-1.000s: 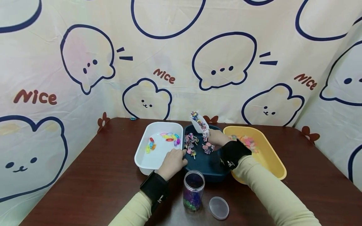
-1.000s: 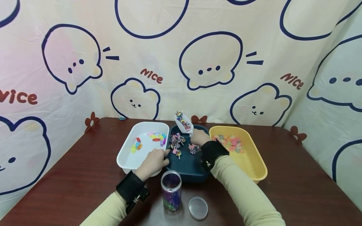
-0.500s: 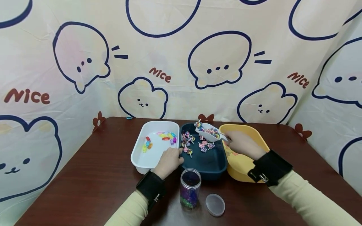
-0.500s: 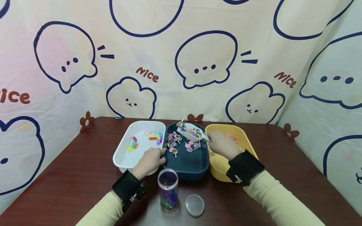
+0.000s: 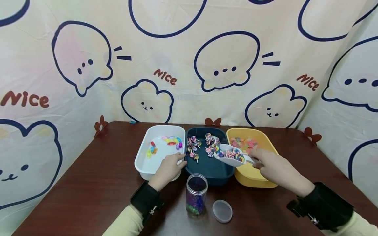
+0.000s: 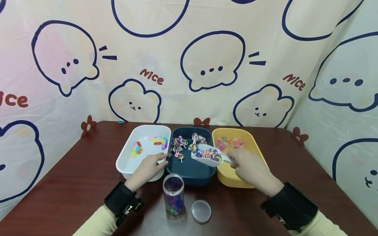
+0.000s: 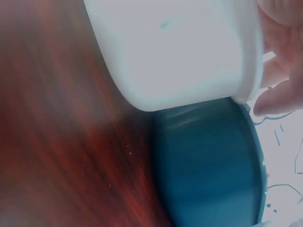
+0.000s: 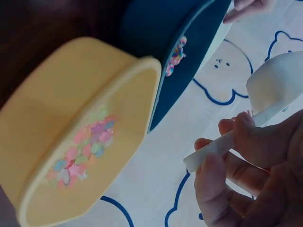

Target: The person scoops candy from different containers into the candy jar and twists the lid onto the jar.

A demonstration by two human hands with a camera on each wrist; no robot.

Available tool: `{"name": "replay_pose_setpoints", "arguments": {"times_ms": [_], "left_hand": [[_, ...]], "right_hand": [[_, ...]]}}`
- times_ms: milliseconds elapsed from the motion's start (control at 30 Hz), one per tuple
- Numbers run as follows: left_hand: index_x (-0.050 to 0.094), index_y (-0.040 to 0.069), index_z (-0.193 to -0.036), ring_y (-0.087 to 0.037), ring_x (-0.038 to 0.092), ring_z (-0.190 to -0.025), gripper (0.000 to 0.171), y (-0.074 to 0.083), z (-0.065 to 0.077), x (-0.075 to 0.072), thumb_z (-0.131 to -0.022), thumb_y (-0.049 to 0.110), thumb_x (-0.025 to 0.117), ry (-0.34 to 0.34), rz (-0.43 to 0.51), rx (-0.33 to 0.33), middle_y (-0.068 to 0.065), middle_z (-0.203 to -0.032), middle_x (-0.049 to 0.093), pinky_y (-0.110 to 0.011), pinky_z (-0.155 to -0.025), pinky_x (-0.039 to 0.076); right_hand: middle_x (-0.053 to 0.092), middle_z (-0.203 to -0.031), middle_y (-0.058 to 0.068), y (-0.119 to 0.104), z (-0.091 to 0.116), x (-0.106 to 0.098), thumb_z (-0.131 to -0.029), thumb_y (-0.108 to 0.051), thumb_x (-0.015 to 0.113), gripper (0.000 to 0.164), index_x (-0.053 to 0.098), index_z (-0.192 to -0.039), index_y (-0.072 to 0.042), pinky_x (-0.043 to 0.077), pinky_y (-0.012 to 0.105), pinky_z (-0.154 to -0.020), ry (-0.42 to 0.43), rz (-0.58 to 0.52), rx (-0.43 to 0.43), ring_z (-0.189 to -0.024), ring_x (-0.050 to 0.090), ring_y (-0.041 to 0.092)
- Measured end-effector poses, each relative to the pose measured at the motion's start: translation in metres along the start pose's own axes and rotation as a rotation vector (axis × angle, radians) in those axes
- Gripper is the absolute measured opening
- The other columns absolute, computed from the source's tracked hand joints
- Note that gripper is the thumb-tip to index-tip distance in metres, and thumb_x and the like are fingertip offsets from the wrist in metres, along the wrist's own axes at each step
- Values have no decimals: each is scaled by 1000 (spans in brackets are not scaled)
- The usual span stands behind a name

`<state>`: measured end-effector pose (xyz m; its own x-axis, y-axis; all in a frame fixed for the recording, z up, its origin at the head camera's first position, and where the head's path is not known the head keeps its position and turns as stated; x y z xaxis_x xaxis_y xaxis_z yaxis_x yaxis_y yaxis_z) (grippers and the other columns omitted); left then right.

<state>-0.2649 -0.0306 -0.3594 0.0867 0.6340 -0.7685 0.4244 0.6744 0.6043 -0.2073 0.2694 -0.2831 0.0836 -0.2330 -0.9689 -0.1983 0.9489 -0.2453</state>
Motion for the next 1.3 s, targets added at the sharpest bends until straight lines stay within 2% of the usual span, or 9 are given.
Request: {"name": "replay_pose_setpoints", "arguments": {"times_ms": [133,200,267,400,500,633,767,1100,1300], "left_hand": [[72,-7,-119,-41,68,-115,25,2,15,-8,-101,5,60,123,69,54,-27,-126,69,-52,-94,58],[71,-6,-122,-39,69,-115,26,3,25,-10,-103,7,58,127,164,87,-25,-126,70,-51,-93,58],[67,-5,-129,-38,66,-118,34,4,36,-11,-107,16,54,54,276,115,-24,-130,68,-52,-96,57],[51,-8,-145,-40,62,-124,57,8,55,-7,-107,35,54,-181,433,152,-28,-141,59,-51,-103,54],[46,-9,-148,-41,62,-124,64,14,63,-1,-103,33,63,-251,491,154,-29,-141,59,-48,-103,54],[51,-9,-143,-39,66,-118,57,21,68,6,-98,19,71,-196,518,136,-28,-136,63,-46,-100,56],[54,-10,-140,-37,67,-115,54,23,70,10,-96,16,72,-148,517,131,-28,-132,66,-42,-95,59],[56,-10,-139,-41,66,-113,54,28,74,10,-94,15,74,-122,497,137,-28,-129,66,-38,-91,61],[55,-9,-141,-41,65,-118,56,31,75,11,-95,18,74,-124,470,114,-28,-133,64,-38,-90,61]], "right_hand": [[66,-97,5,-3,12,5,-89,-1,71,21,68,-110,-6,45,32,-65,1,18,-13,-85,55,21],[67,-98,4,-4,17,8,-89,-1,72,23,69,-111,-6,47,32,-67,-3,24,-20,-86,56,21],[67,-96,1,-6,22,12,-88,-1,73,23,69,-110,-8,49,32,-69,-7,35,-26,-86,56,20],[66,-92,-4,-12,30,18,-87,-1,74,22,70,-106,-12,51,31,-69,-12,58,-29,-83,56,16],[65,-89,-7,-17,34,22,-88,-4,75,21,71,-104,-16,51,30,-68,2,93,-35,-80,55,13],[63,-86,-8,-24,37,25,-88,-7,76,19,72,-100,-21,47,31,-65,25,145,-46,-78,55,12],[61,-83,-10,-28,40,27,-87,-8,76,18,70,-95,-23,42,29,-60,46,180,-49,-75,54,11],[61,-85,-7,-34,43,18,-87,-6,75,21,73,-102,-20,40,29,-56,61,188,-18,-74,53,13],[53,-81,-6,-40,49,14,-87,-4,74,22,75,-100,-22,34,26,-49,169,212,-48,-71,46,11]]}}
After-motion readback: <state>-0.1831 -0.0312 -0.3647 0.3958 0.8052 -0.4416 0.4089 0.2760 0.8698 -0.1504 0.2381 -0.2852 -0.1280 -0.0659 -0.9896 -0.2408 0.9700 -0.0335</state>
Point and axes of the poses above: each hand's wrist, its own z-axis away from the middle knuckle, its own x-axis out of the palm, y = z × x, the point moved 2 cm from there along -z, towards the middle knuckle
